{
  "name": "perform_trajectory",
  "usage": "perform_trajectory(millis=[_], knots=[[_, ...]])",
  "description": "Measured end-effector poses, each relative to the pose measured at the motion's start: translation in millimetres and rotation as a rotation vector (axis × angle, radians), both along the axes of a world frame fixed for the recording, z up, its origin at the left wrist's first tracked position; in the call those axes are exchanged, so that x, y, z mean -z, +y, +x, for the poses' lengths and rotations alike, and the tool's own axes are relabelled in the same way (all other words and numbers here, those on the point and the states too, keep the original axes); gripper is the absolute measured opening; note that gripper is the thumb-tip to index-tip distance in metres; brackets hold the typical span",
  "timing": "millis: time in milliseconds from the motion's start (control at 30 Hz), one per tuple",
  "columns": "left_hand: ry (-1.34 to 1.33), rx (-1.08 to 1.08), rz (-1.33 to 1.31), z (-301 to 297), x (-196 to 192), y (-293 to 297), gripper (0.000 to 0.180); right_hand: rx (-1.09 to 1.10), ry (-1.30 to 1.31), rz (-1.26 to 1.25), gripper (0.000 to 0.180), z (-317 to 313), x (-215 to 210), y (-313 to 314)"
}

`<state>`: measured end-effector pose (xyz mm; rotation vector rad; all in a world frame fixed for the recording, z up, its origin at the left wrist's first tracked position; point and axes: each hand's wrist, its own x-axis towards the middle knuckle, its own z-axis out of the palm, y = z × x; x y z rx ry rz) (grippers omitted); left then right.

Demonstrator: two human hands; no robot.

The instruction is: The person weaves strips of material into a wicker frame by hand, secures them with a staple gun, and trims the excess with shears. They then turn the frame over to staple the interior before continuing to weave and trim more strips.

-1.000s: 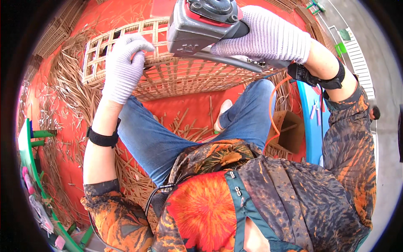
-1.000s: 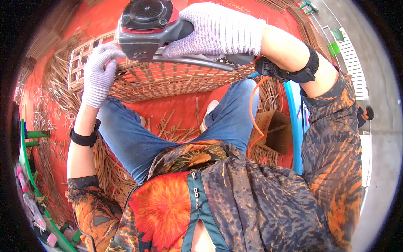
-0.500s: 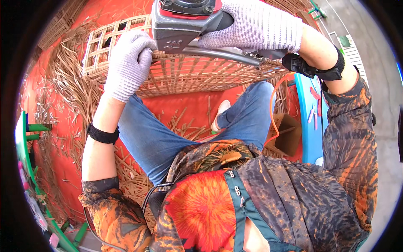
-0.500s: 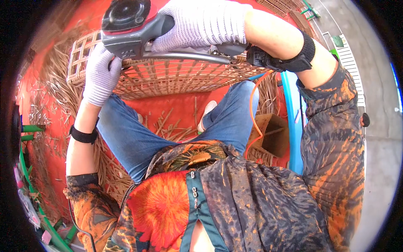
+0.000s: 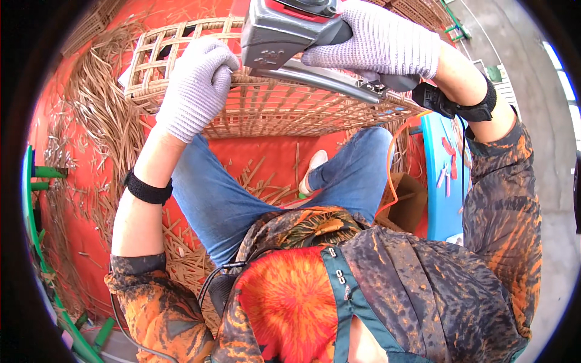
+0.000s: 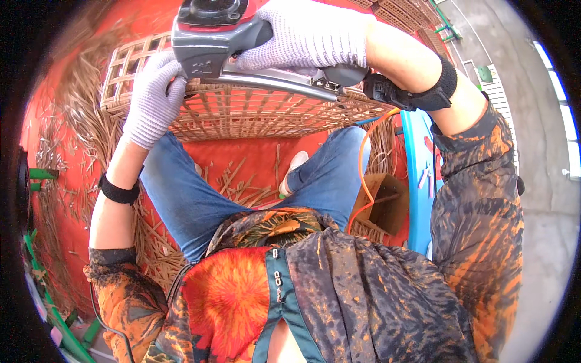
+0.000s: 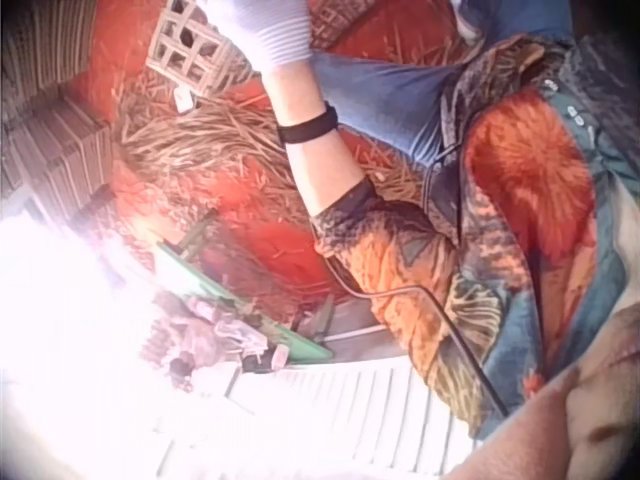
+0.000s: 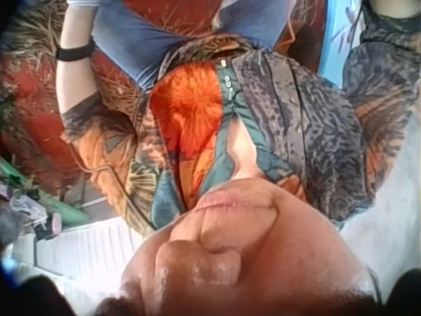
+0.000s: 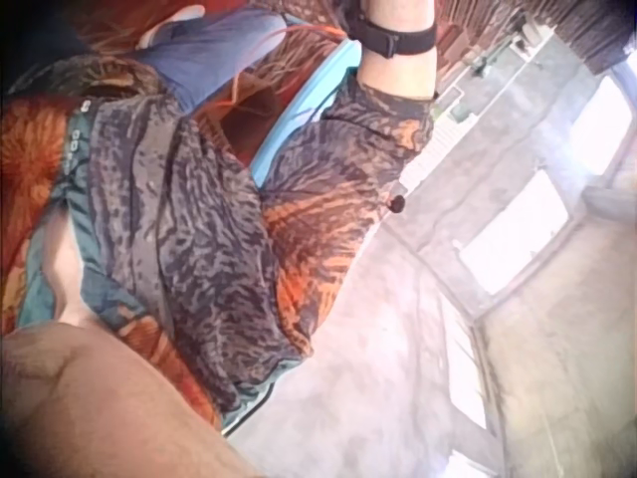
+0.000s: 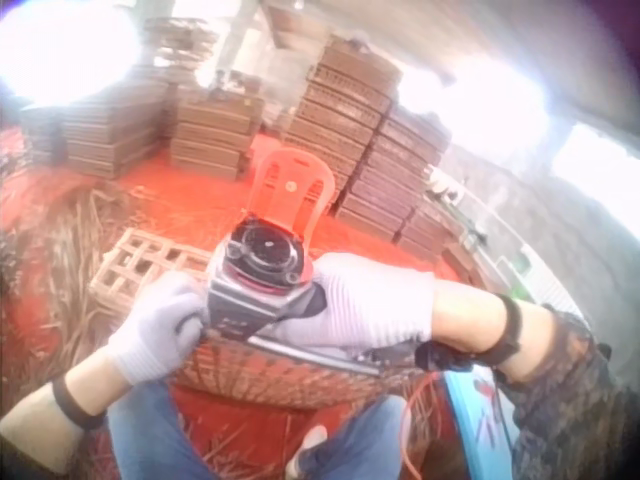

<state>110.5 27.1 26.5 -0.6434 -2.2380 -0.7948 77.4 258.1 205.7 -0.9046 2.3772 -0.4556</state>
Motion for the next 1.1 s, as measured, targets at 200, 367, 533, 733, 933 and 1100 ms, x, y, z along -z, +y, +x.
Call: perform_trajectory(millis=[200,367,533,733,933,1100], knots=[[0.009,0.005,-0.008,-3.4,0.6,-1.9,0.011,-0.246,0.143,-0.219,0.03,-6.6,14.8,7.0],[0.027,-0.052,-0.001,-18.3,5.8,-1.5,0.012,-0.137,0.103,-0.084,0.03,-9.0,9.6,4.0],[-0.136,-0.157,-0.031,-26.2,1.6,-0.8,0.02,-0.093,0.073,-0.103,0.031,-2.5,2.2,1.5],[-0.224,-0.077,-0.005,-31.4,4.4,-6.1,0.028,-0.169,0.031,0.002,0.029,-4.1,-8.3,4.5],[-0.32,-0.08,0.017,-21.6,-5.8,-0.9,0.027,-0.266,0.073,-0.109,0.027,-11.3,4.1,6.7],[-0.249,-0.067,0.034,-28.2,5.9,-6.6,0.024,-0.205,0.084,0.026,0.028,-8.9,0.2,-3.2]])
